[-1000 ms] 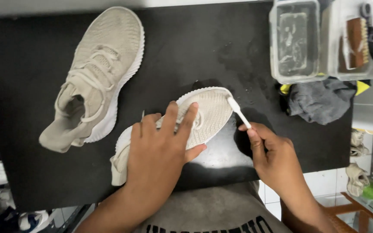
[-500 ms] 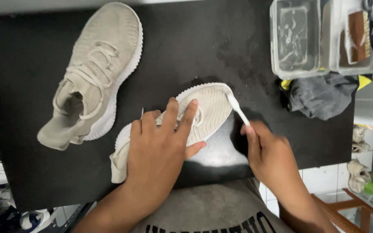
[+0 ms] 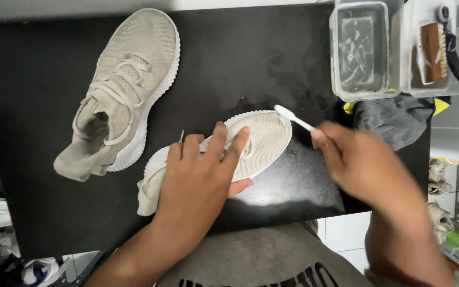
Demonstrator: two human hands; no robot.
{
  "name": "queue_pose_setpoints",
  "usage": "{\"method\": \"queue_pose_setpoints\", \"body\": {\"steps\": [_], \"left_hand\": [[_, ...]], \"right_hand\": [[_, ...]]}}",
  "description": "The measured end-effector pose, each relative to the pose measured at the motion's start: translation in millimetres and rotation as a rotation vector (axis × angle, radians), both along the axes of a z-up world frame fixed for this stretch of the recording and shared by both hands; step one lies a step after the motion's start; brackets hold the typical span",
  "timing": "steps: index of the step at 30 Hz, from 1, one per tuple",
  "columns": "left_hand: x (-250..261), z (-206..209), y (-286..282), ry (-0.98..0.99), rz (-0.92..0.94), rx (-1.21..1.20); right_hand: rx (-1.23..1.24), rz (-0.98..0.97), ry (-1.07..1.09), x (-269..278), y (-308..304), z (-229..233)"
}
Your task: Cleaning the midsole of a sneaker using a toothbrush, cloth, and cleaning solution.
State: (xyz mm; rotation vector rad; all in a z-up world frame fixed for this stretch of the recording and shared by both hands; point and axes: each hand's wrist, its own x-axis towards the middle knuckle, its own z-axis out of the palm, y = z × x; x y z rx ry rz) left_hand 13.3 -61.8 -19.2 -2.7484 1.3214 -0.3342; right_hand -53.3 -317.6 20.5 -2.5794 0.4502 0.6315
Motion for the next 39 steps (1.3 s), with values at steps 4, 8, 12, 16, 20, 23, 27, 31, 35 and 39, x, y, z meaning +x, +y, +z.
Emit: {"method": "queue_pose_setpoints", "body": {"steps": [4,8,12,16,20,23,27,31,35,39], "left_hand": [[-1,3,-1,-0.011,-0.004,0.003],[0,3,-2,0.008,0.016,-0.024],[-2,2,-2,0.029,0.022,-0.023],[0,1,-2,0.009,0.016,-0.051],[-1,0,-1,0.016,0.023,-0.052],[0,0,-1,0.023,0.027,-0.066],[0,0,-2,0.033,0.027,-0.056],[0,-2,0,0.026,0.037,-0.075],[0,-1,-1,0.024,0.037,-0.077],[1,2,-2,0.036,0.035,-0.054]], "right_hand": [[-0.003,0.153,0.095,43,-8,16],[-0.089,0.262,0.295,73,-13,35],[-0.157,0.39,0.464,90,-21,43],[0.001,0.3,0.431,102,3,45],[-0.1,0.328,0.486,98,-16,54],[-0.089,0.335,0.452,92,-8,42],[-0.007,0.27,0.394,80,-7,40],[-0.119,0.27,0.356,51,-33,29],[0.049,0.056,0.12,1,-18,2],[-0.004,-0.196,-0.083,-51,10,-35]]}}
